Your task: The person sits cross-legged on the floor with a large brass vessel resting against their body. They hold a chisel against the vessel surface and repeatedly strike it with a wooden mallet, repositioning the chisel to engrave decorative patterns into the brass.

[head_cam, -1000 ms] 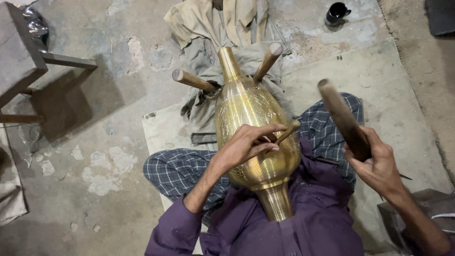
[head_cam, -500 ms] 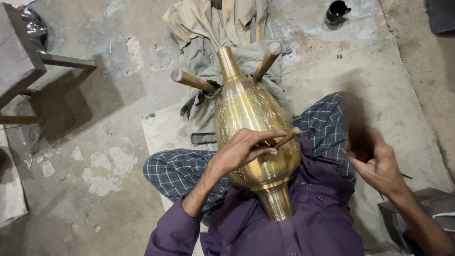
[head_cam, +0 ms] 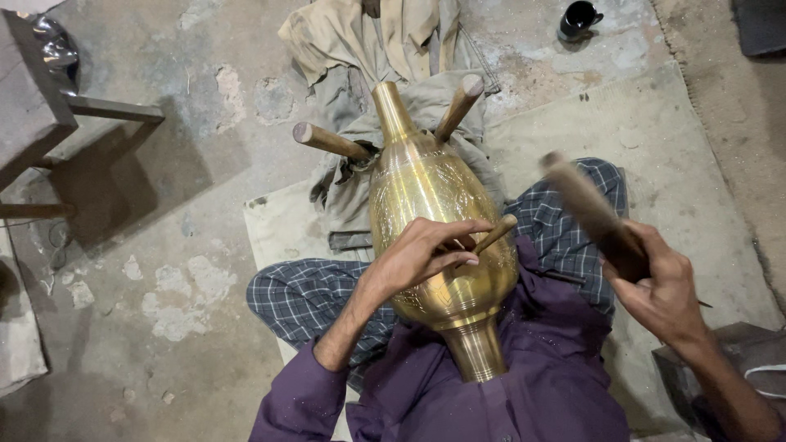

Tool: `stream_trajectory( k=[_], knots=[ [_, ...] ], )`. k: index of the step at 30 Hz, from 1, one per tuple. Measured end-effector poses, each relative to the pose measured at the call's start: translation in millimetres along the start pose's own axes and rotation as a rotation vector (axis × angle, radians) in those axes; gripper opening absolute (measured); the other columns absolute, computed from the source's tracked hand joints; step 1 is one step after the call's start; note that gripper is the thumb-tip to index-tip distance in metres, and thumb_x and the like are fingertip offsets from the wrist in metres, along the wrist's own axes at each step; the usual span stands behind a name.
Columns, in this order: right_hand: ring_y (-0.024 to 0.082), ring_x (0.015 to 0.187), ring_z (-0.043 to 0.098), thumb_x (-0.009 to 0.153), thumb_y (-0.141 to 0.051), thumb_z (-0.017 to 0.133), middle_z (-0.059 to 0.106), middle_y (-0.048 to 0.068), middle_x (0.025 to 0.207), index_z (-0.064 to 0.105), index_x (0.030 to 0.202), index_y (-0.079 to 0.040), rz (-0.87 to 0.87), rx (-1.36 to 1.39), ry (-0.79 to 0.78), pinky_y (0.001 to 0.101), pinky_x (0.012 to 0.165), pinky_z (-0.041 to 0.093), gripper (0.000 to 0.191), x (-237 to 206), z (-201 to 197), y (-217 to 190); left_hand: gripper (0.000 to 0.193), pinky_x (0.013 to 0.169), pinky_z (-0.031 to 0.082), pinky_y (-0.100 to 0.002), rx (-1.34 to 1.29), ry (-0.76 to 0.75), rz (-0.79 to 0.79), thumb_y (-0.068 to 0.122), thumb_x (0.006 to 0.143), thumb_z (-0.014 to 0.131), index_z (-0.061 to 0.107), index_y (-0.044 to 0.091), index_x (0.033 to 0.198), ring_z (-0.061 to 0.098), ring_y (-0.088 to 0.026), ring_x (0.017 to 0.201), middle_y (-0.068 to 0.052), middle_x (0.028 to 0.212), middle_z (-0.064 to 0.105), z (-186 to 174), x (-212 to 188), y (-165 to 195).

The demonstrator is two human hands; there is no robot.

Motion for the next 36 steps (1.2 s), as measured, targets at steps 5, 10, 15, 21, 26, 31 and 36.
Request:
stream_trajectory(
  k=[5,10,15,21,26,31,36],
  knots=[
    [0.022,0.074,0.072,0.088,-0.013,0.077,0.077,0.01,0.1,0.062,0.131,-0.014,-0.005,-0.377,-0.042,0.0406,0.068,0.061,0.046,-2.2,2.8,5.8,0.052,0.087,0.064,-0.044,0.075,-0.002,0.064,0.029,0.094,0.068,0.058,0.015,0.143,0.08,-0.023,0.096,-0.009,0.116,0.078,3.8,-1.5,-1.0],
    [0.019,0.084,0.071,0.082,-0.006,0.069,0.073,0.011,0.108,0.058,0.138,-0.008,-0.025,-0.019,-0.05,0.0365,0.074,0.061,0.057,-6.6,7.1,9.5,0.051,0.086,0.066,-0.042,0.022,-0.036,-0.003,0.028,0.094,0.066,0.058,0.018,0.143,0.081,-0.021,0.095,-0.006,0.109,0.08,5.8,-2.1,-1.6],
    [0.019,0.077,0.071,0.09,-0.005,0.067,0.074,0.008,0.095,0.061,0.134,-0.013,0.121,-0.077,-0.025,0.0366,0.07,0.061,0.045,-6.2,11.5,13.3,0.052,0.085,0.066,-0.042,0.048,-0.031,0.009,0.027,0.093,0.068,0.059,0.017,0.143,0.08,-0.022,0.095,-0.007,0.109,0.08,3.5,1.1,0.7],
    [0.02,0.072,0.069,0.092,-0.012,0.073,0.074,0.008,0.093,0.062,0.127,-0.013,0.049,-0.155,-0.001,0.037,0.066,0.059,0.037,-6.6,11.6,7.1,0.051,0.083,0.066,-0.04,0.056,-0.032,0.017,0.027,0.092,0.069,0.06,0.017,0.141,0.081,-0.021,0.094,-0.007,0.108,0.08,3.6,0.4,0.8],
    [0.023,0.072,0.072,0.088,-0.007,0.069,0.076,0.012,0.103,0.061,0.138,-0.017,-0.005,-0.366,-0.079,0.038,0.063,0.06,0.051,-4.2,12.1,8.4,0.049,0.081,0.066,-0.04,0.076,-0.066,-0.055,0.026,0.092,0.068,0.061,0.021,0.14,0.081,-0.02,0.091,-0.005,0.105,0.081,6.6,-0.5,-0.7],
    [0.021,0.08,0.071,0.088,-0.01,0.067,0.071,0.01,0.095,0.056,0.135,-0.006,-0.051,0.074,-0.032,0.0339,0.071,0.06,0.048,-2.7,7.3,4.9,0.053,0.082,0.065,-0.04,0.064,-0.031,-0.003,0.024,0.091,0.07,0.059,0.021,0.143,0.08,-0.02,0.091,-0.005,0.106,0.081,4.8,-3.5,2.7],
    [0.021,0.072,0.068,0.092,-0.01,0.07,0.07,0.008,0.091,0.065,0.128,-0.013,0.075,-0.127,-0.012,0.0359,0.065,0.057,0.037,-4.5,8.6,5.8,0.053,0.083,0.065,-0.04,0.086,-0.031,-0.003,0.023,0.091,0.07,0.059,0.022,0.143,0.08,-0.018,0.092,-0.004,0.106,0.081,7.4,-5.1,-2.5]
  ],
)
Point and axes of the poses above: each hand's wrist, its own x-axis towards the middle knuckle, its own z-axis out of the palm, y = z × x, the point moved 4 cm from there along x, towards the middle knuckle
